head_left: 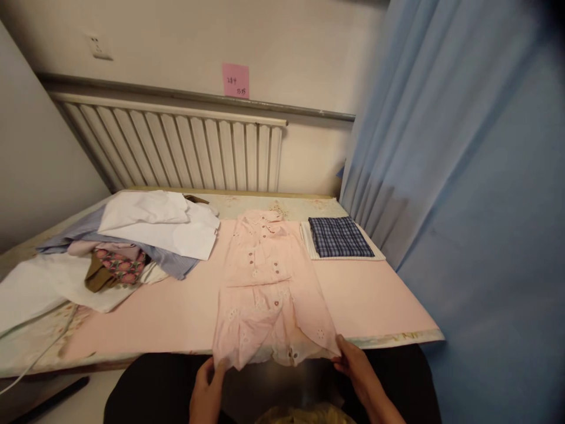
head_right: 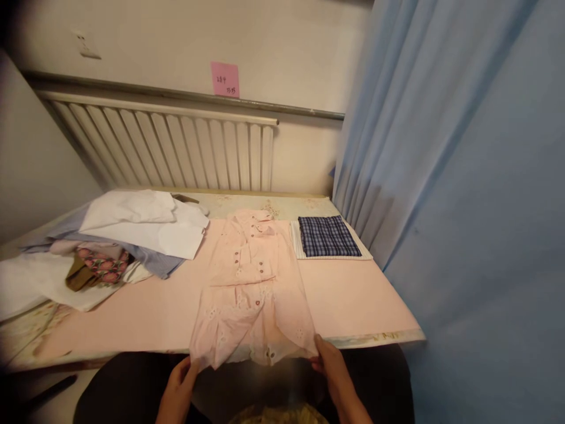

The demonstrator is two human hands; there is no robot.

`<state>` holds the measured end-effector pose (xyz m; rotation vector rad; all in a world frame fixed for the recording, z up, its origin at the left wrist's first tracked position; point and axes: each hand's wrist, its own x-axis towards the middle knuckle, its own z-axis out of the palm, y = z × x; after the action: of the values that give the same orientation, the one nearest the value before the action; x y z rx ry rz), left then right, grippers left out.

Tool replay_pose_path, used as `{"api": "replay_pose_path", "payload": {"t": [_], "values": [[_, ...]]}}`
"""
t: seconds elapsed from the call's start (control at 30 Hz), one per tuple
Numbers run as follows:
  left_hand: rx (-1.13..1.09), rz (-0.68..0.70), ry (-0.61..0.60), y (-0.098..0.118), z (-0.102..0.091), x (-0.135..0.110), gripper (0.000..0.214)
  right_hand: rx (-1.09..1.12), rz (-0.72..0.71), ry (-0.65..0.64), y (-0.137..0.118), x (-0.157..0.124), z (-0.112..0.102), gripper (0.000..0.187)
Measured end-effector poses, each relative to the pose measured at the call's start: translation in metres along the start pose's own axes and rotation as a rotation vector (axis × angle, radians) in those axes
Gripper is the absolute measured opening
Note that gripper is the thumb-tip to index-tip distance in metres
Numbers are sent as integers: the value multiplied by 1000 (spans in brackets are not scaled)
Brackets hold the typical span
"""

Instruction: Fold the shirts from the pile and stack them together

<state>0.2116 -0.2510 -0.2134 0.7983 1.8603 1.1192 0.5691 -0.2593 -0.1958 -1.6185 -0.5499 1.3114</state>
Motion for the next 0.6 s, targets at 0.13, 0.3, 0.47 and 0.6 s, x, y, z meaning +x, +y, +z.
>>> {"api": "replay_pose_path", "payload": {"t": [0.13,0.3,0.47,0.6], "values": [[-74,-5,-139,15,-1,1,70,-3,-19,5,0,-1,7,48],[-219,-64,-183,32,-4,1,58,10,-43,-70,-12,-8,10,38],[-299,-63,-218,48,-20,-1,46,-6,-149,-99,-35,-21,9,39],[-275,-45,-206,54,-29,1,44,-37,-195,-101,-45,-26,9,37]]}}
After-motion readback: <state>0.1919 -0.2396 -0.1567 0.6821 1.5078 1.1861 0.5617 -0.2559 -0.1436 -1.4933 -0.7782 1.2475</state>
